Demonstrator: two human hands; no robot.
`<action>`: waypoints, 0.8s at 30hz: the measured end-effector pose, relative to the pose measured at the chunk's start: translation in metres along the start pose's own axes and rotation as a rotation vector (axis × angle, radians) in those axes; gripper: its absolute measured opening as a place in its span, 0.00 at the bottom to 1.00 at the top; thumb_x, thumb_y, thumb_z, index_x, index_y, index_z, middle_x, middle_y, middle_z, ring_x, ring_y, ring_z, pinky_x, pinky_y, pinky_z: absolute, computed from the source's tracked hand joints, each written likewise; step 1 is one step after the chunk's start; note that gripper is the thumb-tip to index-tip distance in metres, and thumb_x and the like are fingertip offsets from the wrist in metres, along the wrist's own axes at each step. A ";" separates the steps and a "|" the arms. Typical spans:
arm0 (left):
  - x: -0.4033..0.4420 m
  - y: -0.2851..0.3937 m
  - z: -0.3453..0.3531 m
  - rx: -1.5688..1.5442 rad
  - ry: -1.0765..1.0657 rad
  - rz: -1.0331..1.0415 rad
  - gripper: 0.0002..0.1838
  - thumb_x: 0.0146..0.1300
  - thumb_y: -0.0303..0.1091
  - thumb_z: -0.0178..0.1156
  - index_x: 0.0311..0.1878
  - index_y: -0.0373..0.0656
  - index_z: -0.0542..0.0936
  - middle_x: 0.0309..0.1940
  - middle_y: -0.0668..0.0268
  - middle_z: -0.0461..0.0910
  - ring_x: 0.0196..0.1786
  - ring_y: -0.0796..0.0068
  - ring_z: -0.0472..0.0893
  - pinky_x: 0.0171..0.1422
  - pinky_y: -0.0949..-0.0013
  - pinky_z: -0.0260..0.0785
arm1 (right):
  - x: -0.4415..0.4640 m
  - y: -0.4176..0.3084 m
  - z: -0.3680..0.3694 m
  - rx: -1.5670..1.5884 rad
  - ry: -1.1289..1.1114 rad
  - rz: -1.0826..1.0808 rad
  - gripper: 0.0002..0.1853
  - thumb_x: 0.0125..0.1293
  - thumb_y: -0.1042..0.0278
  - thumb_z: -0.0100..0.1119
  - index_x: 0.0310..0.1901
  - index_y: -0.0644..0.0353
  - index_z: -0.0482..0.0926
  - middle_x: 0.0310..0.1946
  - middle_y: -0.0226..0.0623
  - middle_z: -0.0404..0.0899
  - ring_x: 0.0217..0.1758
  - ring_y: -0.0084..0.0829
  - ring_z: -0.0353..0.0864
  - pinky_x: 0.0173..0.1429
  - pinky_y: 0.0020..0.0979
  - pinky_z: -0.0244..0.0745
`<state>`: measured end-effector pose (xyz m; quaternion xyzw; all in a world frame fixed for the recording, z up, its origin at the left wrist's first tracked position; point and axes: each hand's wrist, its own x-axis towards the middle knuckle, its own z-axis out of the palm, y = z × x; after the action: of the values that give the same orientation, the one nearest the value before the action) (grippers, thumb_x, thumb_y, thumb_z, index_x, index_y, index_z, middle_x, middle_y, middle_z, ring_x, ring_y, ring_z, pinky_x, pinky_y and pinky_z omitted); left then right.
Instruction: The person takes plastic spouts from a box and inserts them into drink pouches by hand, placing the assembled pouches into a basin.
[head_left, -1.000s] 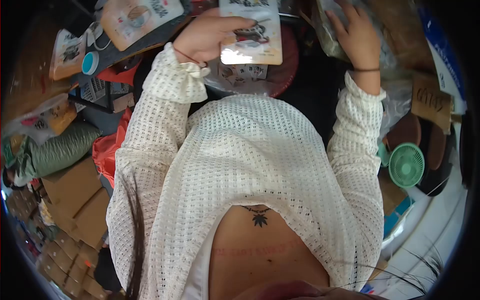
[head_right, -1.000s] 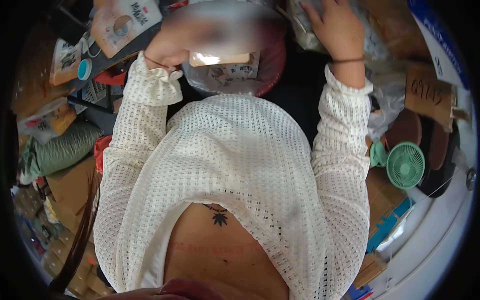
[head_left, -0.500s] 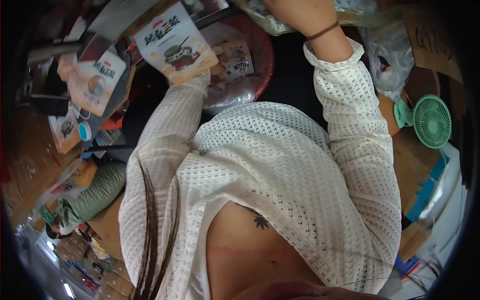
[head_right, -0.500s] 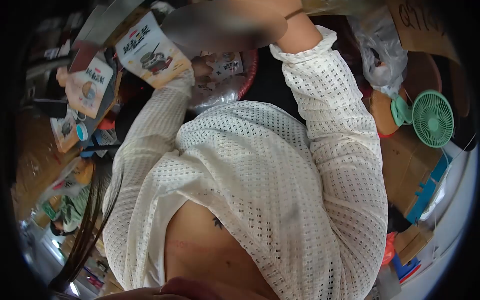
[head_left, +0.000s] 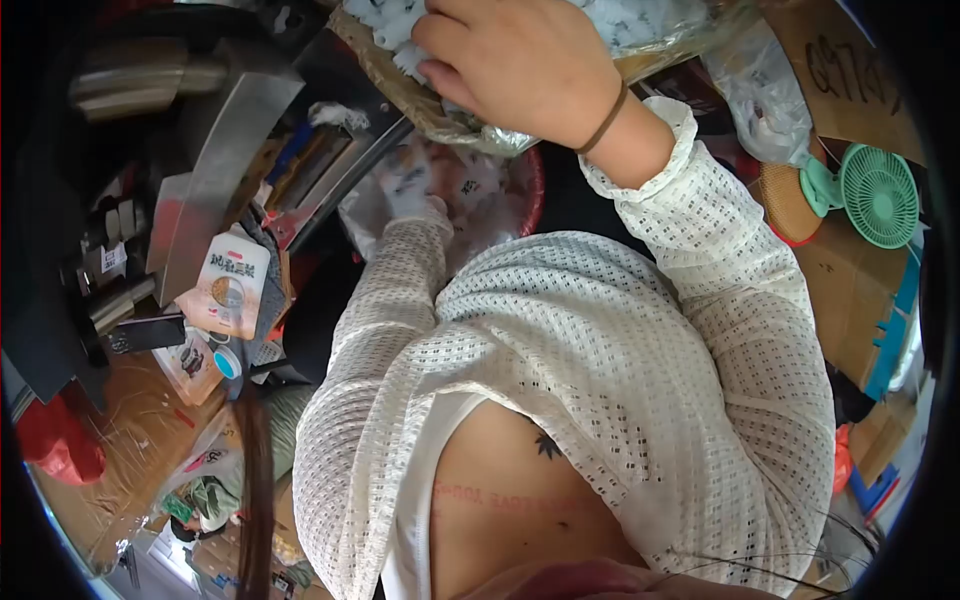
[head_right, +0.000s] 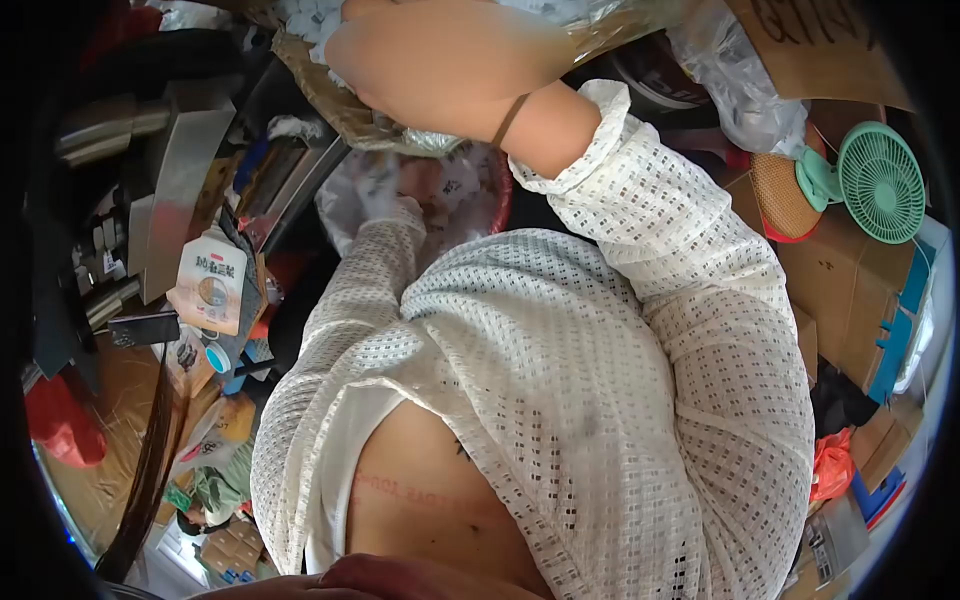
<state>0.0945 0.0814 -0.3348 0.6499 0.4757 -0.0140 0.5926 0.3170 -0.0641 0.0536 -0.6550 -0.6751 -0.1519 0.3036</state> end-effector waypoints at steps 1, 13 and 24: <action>-0.006 0.006 -0.008 -0.043 0.025 0.039 0.24 0.61 0.29 0.67 0.61 0.43 0.78 0.54 0.60 0.82 0.58 0.58 0.82 0.64 0.60 0.74 | 0.000 0.000 0.000 -0.002 0.008 -0.004 0.07 0.60 0.63 0.65 0.33 0.55 0.79 0.34 0.37 0.73 0.33 0.37 0.81 0.34 0.39 0.77; -0.032 0.025 0.021 0.002 -0.073 0.284 0.24 0.64 0.29 0.66 0.62 0.40 0.75 0.56 0.57 0.81 0.61 0.54 0.80 0.65 0.57 0.73 | -0.003 0.000 0.003 0.027 0.048 -0.011 0.08 0.60 0.62 0.65 0.33 0.56 0.79 0.34 0.37 0.73 0.33 0.38 0.81 0.35 0.40 0.77; 0.059 -0.076 -0.034 0.682 -0.477 0.382 0.22 0.62 0.33 0.67 0.58 0.35 0.79 0.47 0.45 0.82 0.53 0.45 0.82 0.61 0.55 0.74 | -0.004 0.003 0.009 0.047 0.040 -0.005 0.08 0.61 0.61 0.66 0.34 0.55 0.79 0.35 0.36 0.73 0.34 0.37 0.81 0.36 0.39 0.77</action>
<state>0.0594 0.1321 -0.4168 0.8626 0.1658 -0.2096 0.4295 0.3180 -0.0615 0.0434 -0.6429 -0.6738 -0.1498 0.3320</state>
